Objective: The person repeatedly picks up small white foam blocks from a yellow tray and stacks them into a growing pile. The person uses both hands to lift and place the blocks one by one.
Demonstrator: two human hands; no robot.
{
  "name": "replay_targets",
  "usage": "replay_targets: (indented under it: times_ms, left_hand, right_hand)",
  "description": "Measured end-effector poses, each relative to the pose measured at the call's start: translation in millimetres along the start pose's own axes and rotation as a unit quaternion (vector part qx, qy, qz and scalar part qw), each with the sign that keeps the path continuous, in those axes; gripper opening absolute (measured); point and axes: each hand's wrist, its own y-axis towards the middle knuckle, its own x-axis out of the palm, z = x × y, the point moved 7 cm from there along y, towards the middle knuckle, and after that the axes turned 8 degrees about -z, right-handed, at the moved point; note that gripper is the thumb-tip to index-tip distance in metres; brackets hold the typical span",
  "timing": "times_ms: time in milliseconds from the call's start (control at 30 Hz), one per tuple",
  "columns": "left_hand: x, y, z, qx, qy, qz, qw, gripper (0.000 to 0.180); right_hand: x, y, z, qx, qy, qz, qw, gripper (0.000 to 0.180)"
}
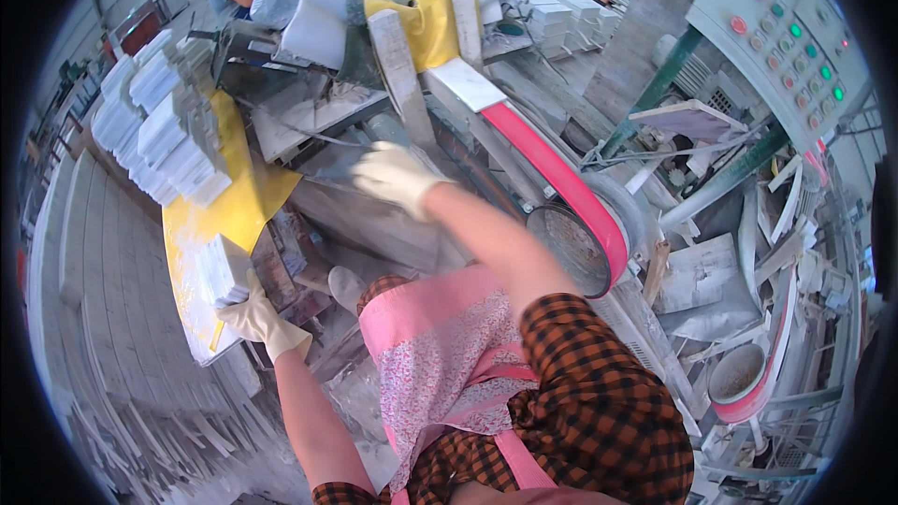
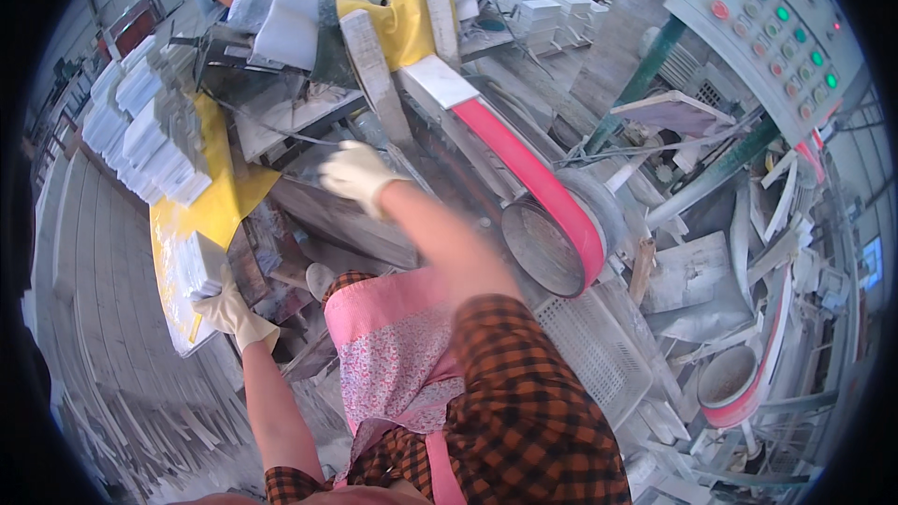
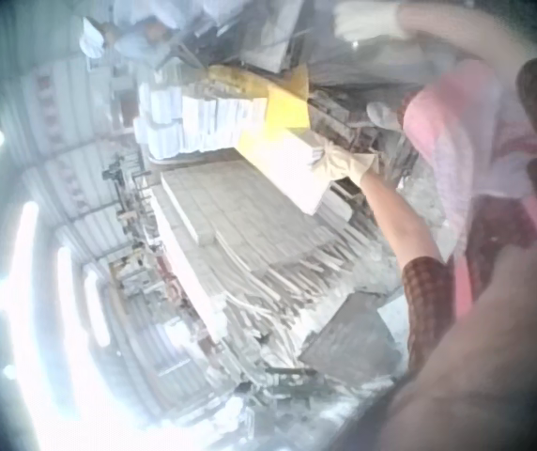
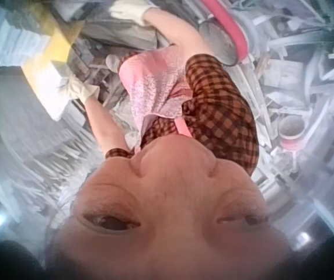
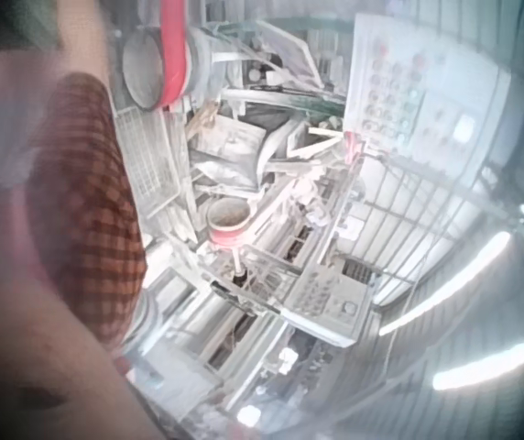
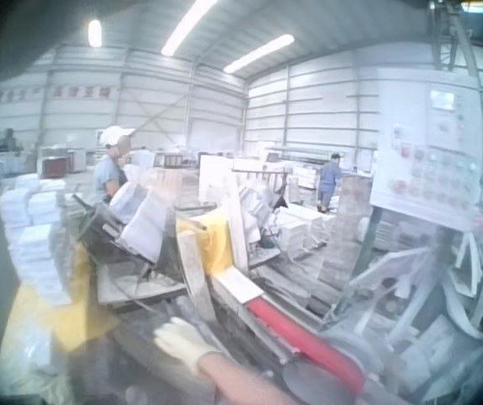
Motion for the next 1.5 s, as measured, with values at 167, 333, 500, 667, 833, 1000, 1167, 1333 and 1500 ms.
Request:
replay_targets:
  times_ms: [167, 333, 500, 667, 833, 1000, 1167, 1333, 1500]
  left_hand:
    - [-9, 0, 12, 0.006, 0.071, -0.008, 0.997, 0.099]
    - [-13, -1, 22, -0.053, 0.088, -0.044, 0.994, 0.101]
    - [-13, -14, 30, -0.115, 0.016, -0.069, 0.991, 0.097]
    - [-28, -18, 46, -0.099, 0.246, -0.062, 0.962, 0.101]
    - [-35, -22, 63, -0.071, 0.194, -0.01, 0.978, 0.08]
    - [-33, -24, 62, -0.078, 0.165, -0.023, 0.983, 0.082]
    - [-28, -15, 48, -0.061, 0.212, -0.044, 0.974, 0.09]
    - [-23, -6, 34, -0.055, 0.237, -0.033, 0.969, 0.104]
    - [-19, -4, 29, -0.075, 0.134, -0.053, 0.987, 0.107]
  right_hand:
    - [4, -179, 65, 0.048, -0.05, -0.257, 0.964, 0.018]
    - [15, -253, 91, 0.182, 0.049, -0.358, 0.915, 0.038]
    - [18, -257, 108, 0.377, 0.208, -0.189, 0.882, 0.054]
    - [48, -258, 100, 0.184, 0.059, -0.242, 0.951, 0.021]
    - [61, -267, 108, 0.145, 0.065, -0.189, 0.969, 0.022]
    - [46, -257, 89, 0.063, -0.104, -0.275, 0.954, 0.022]
    - [48, -255, 97, 0.142, -0.038, -0.326, 0.934, 0.021]
    - [60, -269, 124, 0.34, 0.129, -0.242, 0.9, 0.051]
    - [50, -256, 101, 0.183, -0.013, -0.345, 0.921, 0.029]
